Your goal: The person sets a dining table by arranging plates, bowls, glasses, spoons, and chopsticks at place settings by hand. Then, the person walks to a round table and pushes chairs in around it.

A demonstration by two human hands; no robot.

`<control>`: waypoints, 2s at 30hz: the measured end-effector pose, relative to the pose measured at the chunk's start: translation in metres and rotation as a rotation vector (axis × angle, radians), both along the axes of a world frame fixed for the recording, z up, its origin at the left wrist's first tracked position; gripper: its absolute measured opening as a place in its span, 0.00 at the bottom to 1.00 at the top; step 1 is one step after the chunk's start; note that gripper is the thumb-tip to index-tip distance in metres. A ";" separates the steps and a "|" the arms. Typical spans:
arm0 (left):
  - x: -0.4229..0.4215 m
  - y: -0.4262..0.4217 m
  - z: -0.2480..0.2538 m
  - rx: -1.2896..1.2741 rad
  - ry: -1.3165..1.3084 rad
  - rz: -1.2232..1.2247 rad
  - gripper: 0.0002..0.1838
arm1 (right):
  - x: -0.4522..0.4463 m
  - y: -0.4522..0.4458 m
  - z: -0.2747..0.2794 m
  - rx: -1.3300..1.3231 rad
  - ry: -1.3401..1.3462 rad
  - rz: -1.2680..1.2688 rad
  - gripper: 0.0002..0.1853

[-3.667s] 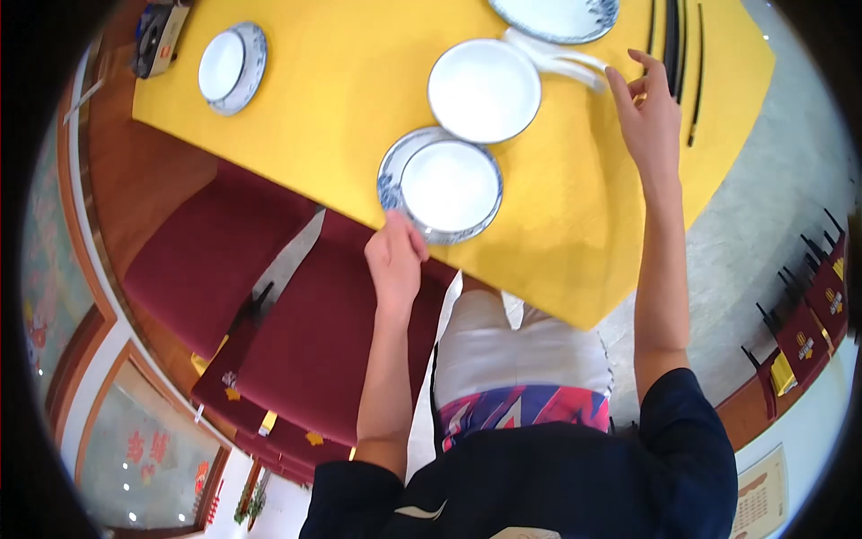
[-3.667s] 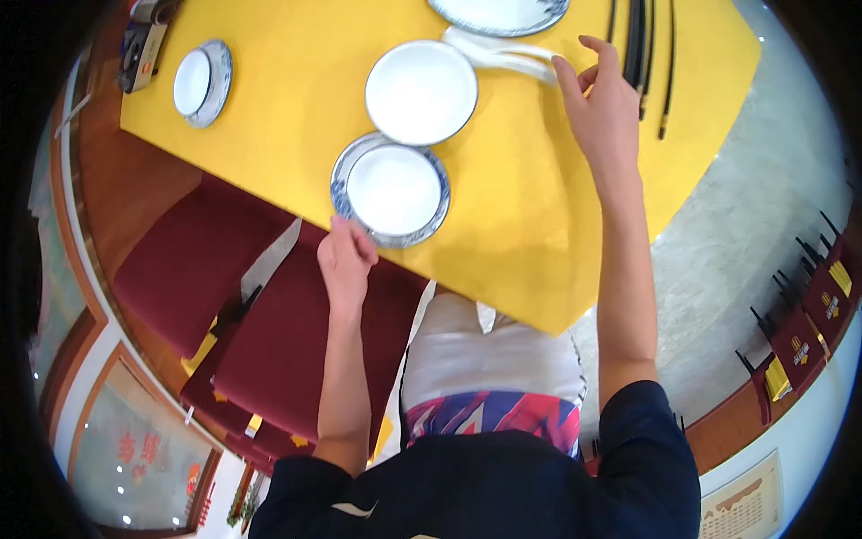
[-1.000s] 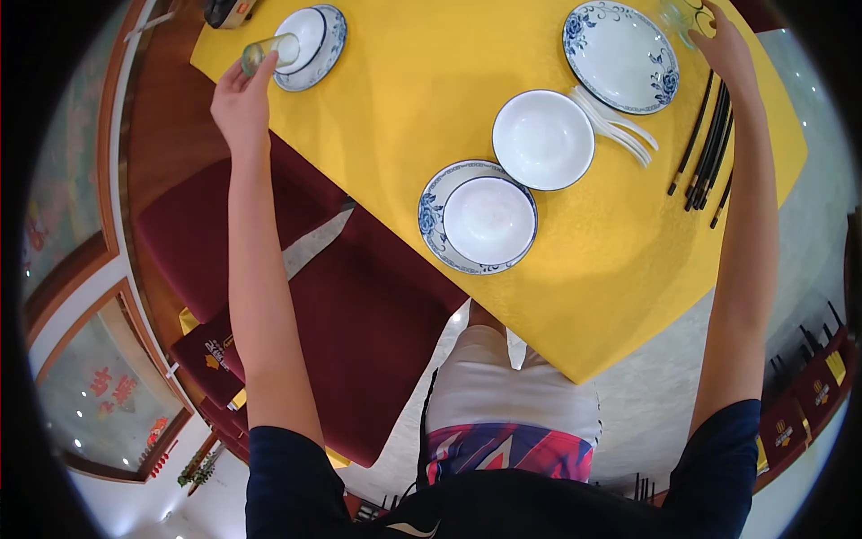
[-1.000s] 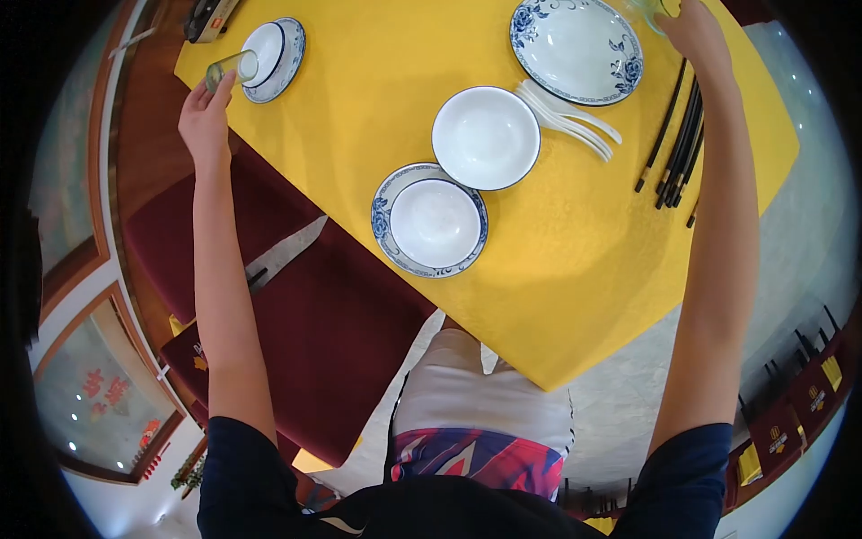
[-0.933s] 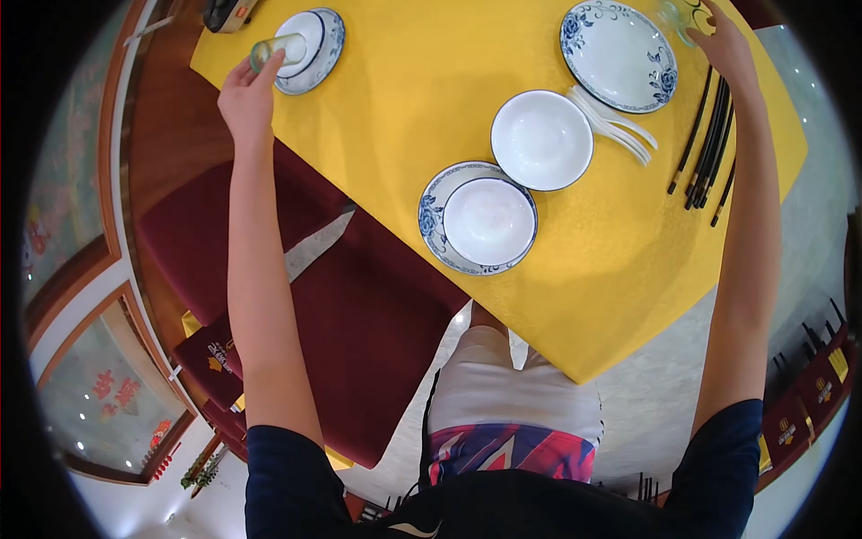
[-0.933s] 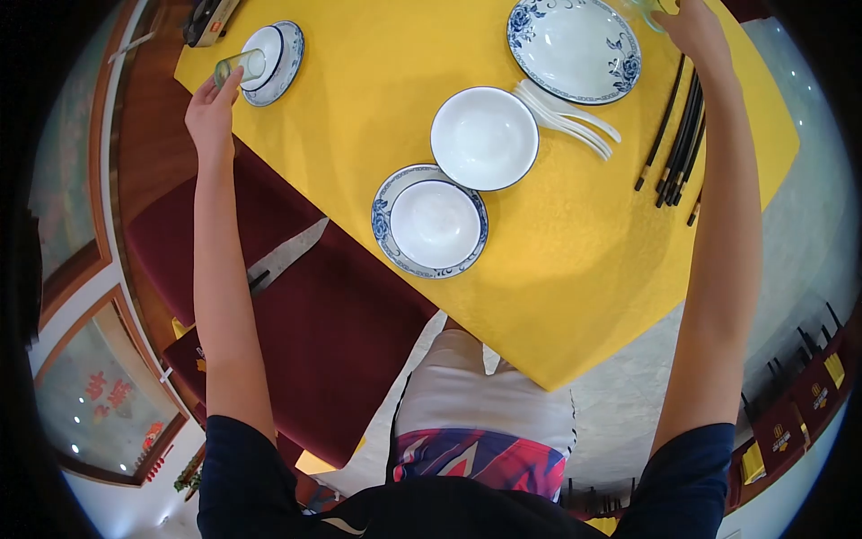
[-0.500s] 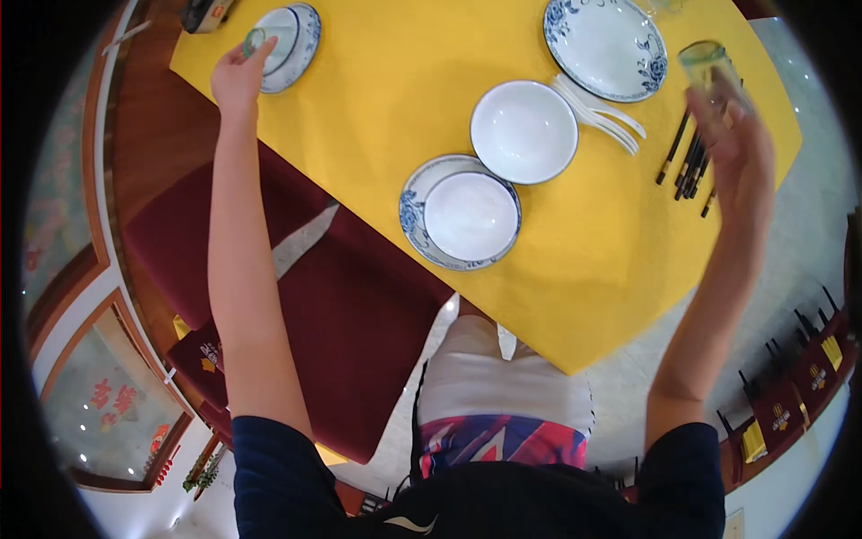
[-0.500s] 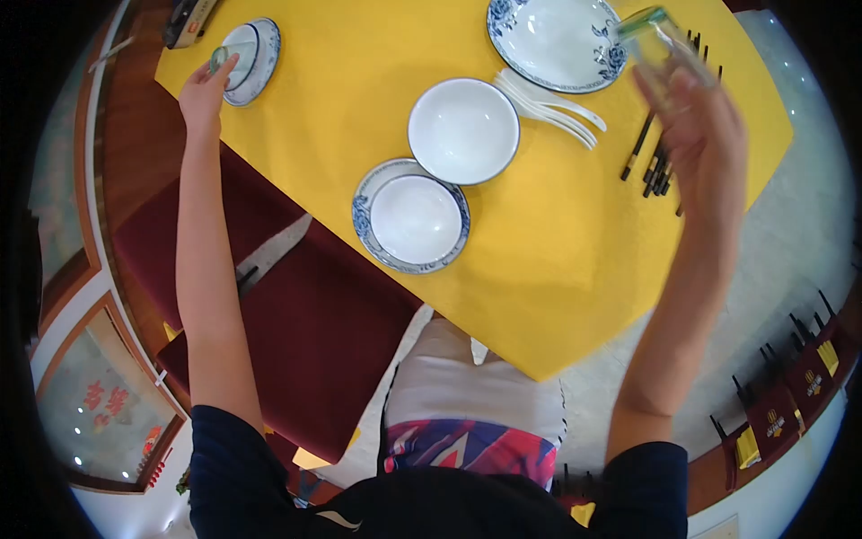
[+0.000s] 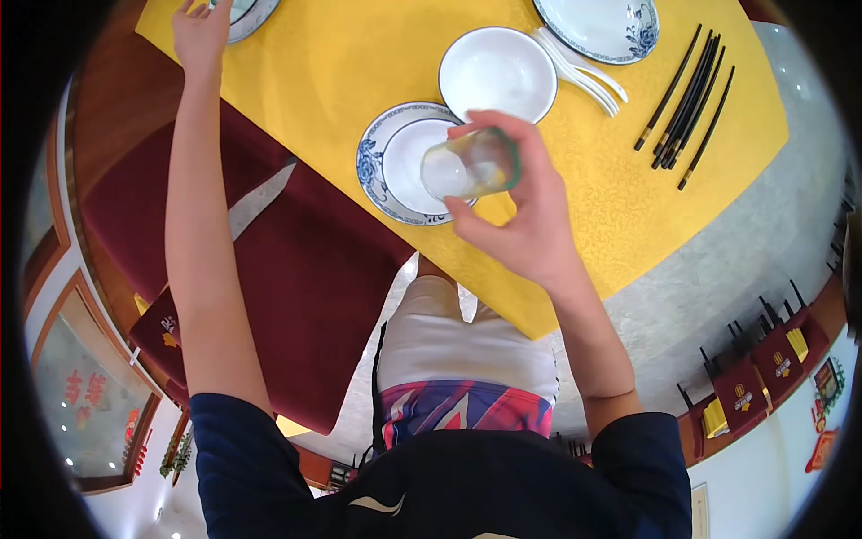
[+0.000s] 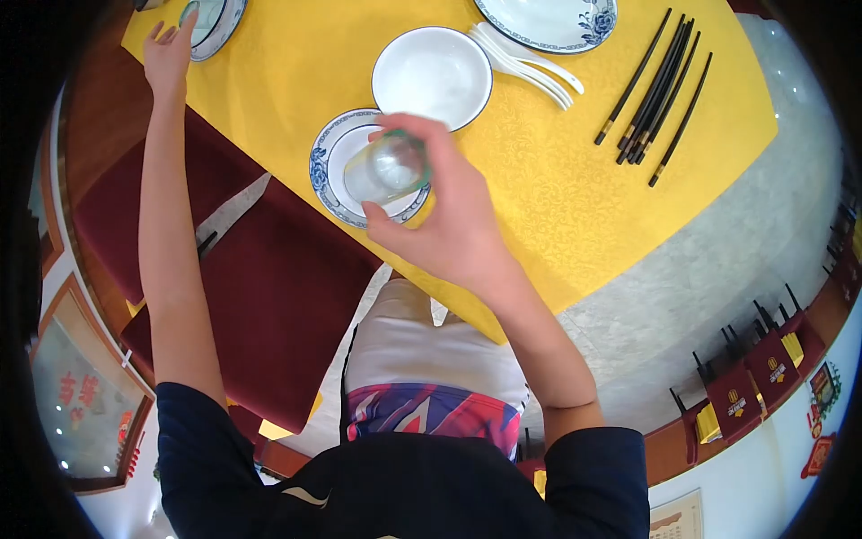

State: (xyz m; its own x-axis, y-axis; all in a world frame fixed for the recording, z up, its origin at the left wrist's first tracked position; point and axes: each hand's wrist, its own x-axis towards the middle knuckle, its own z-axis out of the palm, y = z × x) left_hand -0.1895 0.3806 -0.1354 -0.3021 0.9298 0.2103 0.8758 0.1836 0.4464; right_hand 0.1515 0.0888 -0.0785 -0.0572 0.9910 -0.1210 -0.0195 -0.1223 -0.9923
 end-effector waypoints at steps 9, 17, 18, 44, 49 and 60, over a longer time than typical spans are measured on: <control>0.068 -0.133 -0.023 0.136 -0.378 -0.364 0.06 | -0.018 0.002 -0.021 0.218 -0.695 0.215 0.27; 0.092 -0.143 -0.055 0.003 -0.620 -0.181 0.05 | -0.036 -0.006 -0.030 0.277 -0.946 0.196 0.25; 0.093 -0.143 -0.056 0.016 -0.604 -0.170 0.06 | -0.038 -0.009 -0.028 0.229 -0.936 0.233 0.26; 0.095 -0.143 -0.063 0.067 -0.404 -0.160 0.05 | 0.100 0.039 -0.062 0.044 -1.257 -0.274 0.09; 0.096 -0.143 -0.063 0.086 -0.378 -0.165 0.05 | 0.108 0.036 -0.067 0.302 -1.255 -0.286 0.06; 0.082 -0.148 -0.058 0.067 -0.712 -0.148 0.07 | 0.094 -0.011 -0.025 0.114 -0.961 -0.418 0.03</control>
